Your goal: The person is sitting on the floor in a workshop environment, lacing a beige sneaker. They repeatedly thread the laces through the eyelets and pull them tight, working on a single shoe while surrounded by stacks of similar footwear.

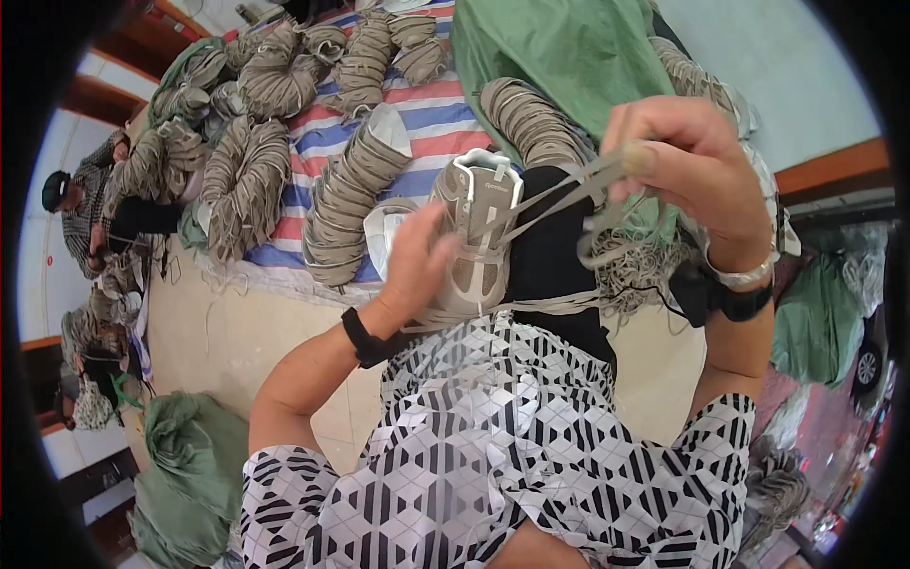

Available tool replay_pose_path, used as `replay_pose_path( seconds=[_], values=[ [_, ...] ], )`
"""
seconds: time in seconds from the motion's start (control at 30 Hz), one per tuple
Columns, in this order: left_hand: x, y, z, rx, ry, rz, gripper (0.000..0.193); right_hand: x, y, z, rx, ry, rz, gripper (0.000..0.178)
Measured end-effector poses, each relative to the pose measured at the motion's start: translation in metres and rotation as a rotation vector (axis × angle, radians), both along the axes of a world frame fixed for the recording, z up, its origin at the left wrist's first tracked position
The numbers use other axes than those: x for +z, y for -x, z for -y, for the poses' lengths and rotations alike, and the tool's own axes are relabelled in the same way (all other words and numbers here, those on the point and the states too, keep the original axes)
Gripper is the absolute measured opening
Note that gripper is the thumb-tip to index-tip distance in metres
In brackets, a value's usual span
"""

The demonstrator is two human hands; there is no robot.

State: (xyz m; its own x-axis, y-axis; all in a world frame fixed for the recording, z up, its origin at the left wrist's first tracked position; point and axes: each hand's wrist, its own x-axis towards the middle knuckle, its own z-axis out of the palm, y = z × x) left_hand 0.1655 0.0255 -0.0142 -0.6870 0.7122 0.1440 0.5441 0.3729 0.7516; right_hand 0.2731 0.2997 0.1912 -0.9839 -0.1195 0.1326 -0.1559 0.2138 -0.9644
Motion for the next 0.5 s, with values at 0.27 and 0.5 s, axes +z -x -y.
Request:
replay_pose_path(
  seconds=[0.27, 0.5],
  values=[
    [0.037, 0.013, -0.056, -0.58, 0.333, -0.326, 0.019, 0.029, -0.043, 0.039, -0.077, -0.344, -0.41, 0.023],
    [0.018, -0.004, -0.036, -0.43, 0.162, -0.248, 0.02, 0.014, -0.074, 0.042, -0.056, -0.477, -0.504, 0.029]
  ],
)
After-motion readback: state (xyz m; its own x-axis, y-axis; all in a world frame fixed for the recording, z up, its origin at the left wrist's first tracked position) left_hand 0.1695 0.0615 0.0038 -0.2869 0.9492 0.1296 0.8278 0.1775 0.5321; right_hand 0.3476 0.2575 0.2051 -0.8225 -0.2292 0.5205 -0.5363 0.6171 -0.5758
